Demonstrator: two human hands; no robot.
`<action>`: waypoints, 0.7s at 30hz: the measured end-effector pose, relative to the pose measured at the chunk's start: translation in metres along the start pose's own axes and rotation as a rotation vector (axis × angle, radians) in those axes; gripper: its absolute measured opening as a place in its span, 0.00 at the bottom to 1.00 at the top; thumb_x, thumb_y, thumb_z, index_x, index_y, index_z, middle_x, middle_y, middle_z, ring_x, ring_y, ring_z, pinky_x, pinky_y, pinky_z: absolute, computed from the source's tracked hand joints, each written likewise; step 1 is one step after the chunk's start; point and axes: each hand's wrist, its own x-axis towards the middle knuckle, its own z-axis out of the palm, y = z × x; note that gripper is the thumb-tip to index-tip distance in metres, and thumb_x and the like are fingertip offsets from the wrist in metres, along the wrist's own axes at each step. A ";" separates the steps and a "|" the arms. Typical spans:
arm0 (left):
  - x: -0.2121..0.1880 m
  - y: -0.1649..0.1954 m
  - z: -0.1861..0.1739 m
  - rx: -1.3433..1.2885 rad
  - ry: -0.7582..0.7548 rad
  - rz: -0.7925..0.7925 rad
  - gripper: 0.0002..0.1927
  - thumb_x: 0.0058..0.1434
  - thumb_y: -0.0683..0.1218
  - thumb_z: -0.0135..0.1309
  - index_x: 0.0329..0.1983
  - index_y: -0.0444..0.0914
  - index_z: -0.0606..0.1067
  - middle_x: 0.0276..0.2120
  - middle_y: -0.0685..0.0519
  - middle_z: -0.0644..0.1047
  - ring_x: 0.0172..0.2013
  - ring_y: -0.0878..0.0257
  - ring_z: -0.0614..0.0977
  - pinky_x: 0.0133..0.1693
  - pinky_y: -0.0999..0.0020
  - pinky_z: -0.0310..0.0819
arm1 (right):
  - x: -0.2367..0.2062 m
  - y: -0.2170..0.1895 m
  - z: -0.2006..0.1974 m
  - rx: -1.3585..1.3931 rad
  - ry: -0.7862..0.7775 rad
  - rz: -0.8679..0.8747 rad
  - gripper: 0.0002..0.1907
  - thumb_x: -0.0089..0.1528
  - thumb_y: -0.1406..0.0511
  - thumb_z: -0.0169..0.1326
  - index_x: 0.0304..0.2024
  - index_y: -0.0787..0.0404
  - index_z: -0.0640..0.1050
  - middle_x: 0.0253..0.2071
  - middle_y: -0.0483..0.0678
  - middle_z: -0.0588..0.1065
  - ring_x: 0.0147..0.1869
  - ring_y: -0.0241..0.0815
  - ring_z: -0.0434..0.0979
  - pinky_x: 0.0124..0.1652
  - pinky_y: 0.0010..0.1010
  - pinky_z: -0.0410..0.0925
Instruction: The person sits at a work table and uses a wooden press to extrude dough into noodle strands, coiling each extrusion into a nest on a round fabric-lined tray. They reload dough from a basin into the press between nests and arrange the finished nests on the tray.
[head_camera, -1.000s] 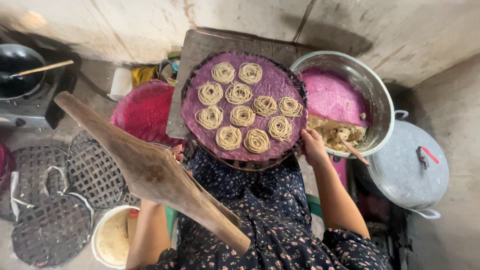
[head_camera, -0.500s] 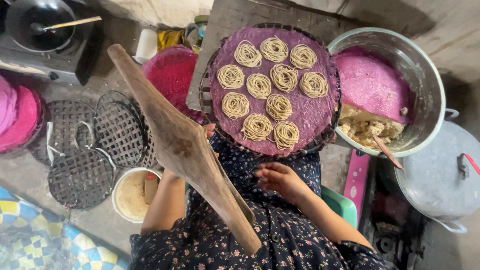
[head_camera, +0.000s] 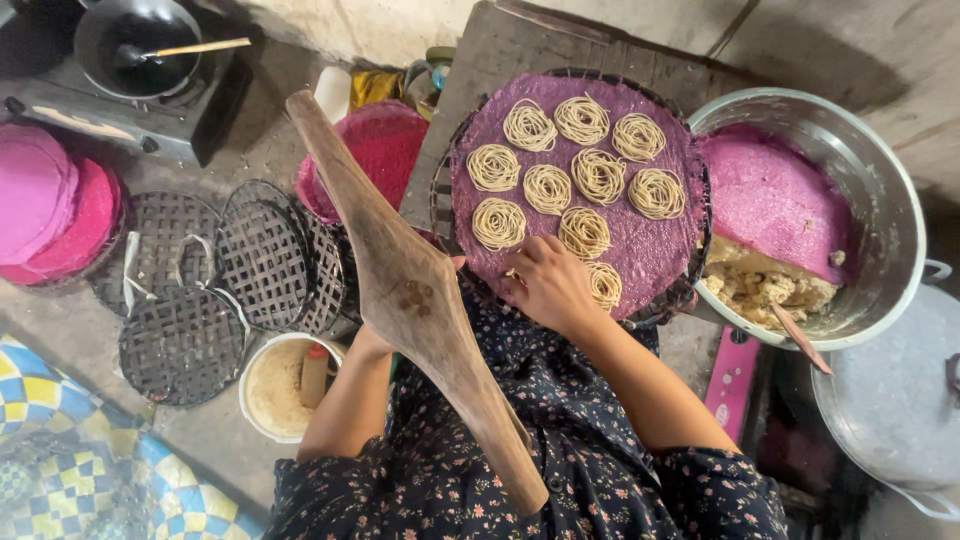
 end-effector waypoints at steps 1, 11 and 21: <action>0.000 0.001 -0.002 0.002 -0.004 -0.001 0.42 0.49 0.51 0.71 0.65 0.35 0.66 0.59 0.46 0.72 0.58 0.58 0.77 0.60 0.59 0.74 | 0.003 -0.001 0.004 -0.025 -0.036 0.009 0.11 0.56 0.59 0.61 0.38 0.55 0.83 0.37 0.49 0.76 0.44 0.48 0.75 0.42 0.38 0.70; -0.006 -0.007 -0.016 -0.009 -0.007 -0.004 0.43 0.50 0.51 0.72 0.67 0.35 0.66 0.60 0.45 0.72 0.60 0.57 0.77 0.62 0.58 0.74 | -0.005 0.051 -0.023 0.722 -0.085 0.538 0.09 0.62 0.64 0.59 0.43 0.61 0.82 0.43 0.46 0.79 0.43 0.37 0.80 0.43 0.28 0.76; 0.027 -0.022 0.003 0.208 -0.244 0.062 0.45 0.50 0.51 0.72 0.68 0.35 0.66 0.62 0.45 0.72 0.62 0.57 0.76 0.64 0.57 0.73 | -0.172 0.201 -0.089 0.365 0.444 0.775 0.13 0.63 0.69 0.64 0.48 0.69 0.79 0.46 0.56 0.77 0.48 0.49 0.76 0.47 0.36 0.70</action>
